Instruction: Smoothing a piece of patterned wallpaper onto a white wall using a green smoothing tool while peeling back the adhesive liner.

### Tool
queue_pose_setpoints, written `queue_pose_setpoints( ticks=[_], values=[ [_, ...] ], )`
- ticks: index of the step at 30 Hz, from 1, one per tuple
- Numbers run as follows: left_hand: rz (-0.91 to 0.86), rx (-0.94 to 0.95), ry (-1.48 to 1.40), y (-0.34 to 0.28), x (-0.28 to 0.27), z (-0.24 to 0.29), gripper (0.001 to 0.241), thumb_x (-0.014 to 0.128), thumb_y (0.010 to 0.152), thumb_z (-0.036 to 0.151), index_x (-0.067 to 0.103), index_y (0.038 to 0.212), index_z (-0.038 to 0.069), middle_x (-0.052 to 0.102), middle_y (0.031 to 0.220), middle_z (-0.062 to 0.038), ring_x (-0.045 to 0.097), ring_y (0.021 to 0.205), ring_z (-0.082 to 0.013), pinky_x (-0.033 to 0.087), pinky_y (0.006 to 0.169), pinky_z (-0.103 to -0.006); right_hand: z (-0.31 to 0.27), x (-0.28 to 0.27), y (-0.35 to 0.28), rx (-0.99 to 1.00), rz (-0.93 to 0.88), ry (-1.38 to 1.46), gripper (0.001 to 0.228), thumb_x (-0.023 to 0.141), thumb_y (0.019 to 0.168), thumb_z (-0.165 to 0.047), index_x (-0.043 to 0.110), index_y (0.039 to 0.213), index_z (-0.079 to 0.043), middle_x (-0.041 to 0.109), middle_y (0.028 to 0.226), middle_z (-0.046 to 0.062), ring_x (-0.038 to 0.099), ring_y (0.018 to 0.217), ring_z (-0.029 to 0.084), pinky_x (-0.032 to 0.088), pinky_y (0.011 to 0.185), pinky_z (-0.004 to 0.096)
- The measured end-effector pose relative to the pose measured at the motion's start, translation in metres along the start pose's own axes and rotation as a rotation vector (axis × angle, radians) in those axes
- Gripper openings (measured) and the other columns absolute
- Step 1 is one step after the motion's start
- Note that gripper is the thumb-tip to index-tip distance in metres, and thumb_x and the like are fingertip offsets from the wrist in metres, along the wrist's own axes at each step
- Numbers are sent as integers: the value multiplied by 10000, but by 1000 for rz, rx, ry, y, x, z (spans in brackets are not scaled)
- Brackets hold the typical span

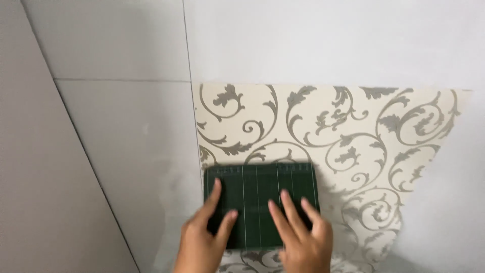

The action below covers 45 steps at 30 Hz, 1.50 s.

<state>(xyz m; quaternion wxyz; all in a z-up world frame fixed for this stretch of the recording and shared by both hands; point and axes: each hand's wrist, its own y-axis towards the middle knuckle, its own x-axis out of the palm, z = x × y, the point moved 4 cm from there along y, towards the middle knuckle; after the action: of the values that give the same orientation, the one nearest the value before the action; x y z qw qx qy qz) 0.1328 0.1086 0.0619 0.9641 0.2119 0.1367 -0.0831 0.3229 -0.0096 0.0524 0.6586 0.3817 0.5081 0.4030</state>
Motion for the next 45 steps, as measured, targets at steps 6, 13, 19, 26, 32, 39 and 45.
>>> queue_pose_setpoints(
  ticks=[6,13,19,26,32,39,45],
  values=[
    [29,-146,61,-9,-15,12,806,868,786,431,602,1544,493,894,1305,149,699,1107,98,630,911,-172,2,-20,6,-40,-28,3,776,632,646,-356,718,1416,-307,659,1542,12,682,1263,332,524,862,404],
    [-67,-221,26,25,-26,74,776,819,897,351,581,1627,468,792,1008,95,427,662,-104,596,673,-220,8,-2,40,20,138,-11,919,731,532,19,737,1412,-247,688,1522,38,678,1222,347,485,855,430],
    [-84,-256,80,12,-8,18,806,832,852,407,535,1593,523,876,1324,159,633,793,29,687,778,-184,0,4,0,97,-22,52,880,701,546,-152,717,1412,-311,667,1537,-3,647,1309,350,534,917,409],
    [-82,-223,79,-4,2,-20,800,855,836,422,556,1571,530,840,1412,197,574,649,42,609,718,-144,2,22,-39,17,10,-13,628,446,990,-754,729,1381,-351,697,1477,-3,696,1203,335,552,888,409],
    [15,-371,-138,-28,-2,-17,769,905,777,300,688,1493,475,920,1307,110,855,861,-18,713,758,-177,-5,1,-44,179,-159,84,798,399,872,-878,671,1467,-422,575,1630,-97,562,1396,234,443,1114,370],
    [79,-497,-464,-38,-4,-1,743,865,797,86,737,1498,295,841,1456,-10,817,1279,-159,699,1072,-315,17,-15,-26,854,-489,595,1212,877,606,-578,302,1651,-367,161,1768,53,269,1636,252,328,1241,456],
    [-2,-445,-261,-30,8,-39,750,834,856,230,620,1561,366,792,1474,51,592,899,-107,637,825,-252,29,35,-62,816,-302,516,643,764,930,-319,639,1560,-330,524,745,-26,344,646,132,386,584,250]
  ],
)
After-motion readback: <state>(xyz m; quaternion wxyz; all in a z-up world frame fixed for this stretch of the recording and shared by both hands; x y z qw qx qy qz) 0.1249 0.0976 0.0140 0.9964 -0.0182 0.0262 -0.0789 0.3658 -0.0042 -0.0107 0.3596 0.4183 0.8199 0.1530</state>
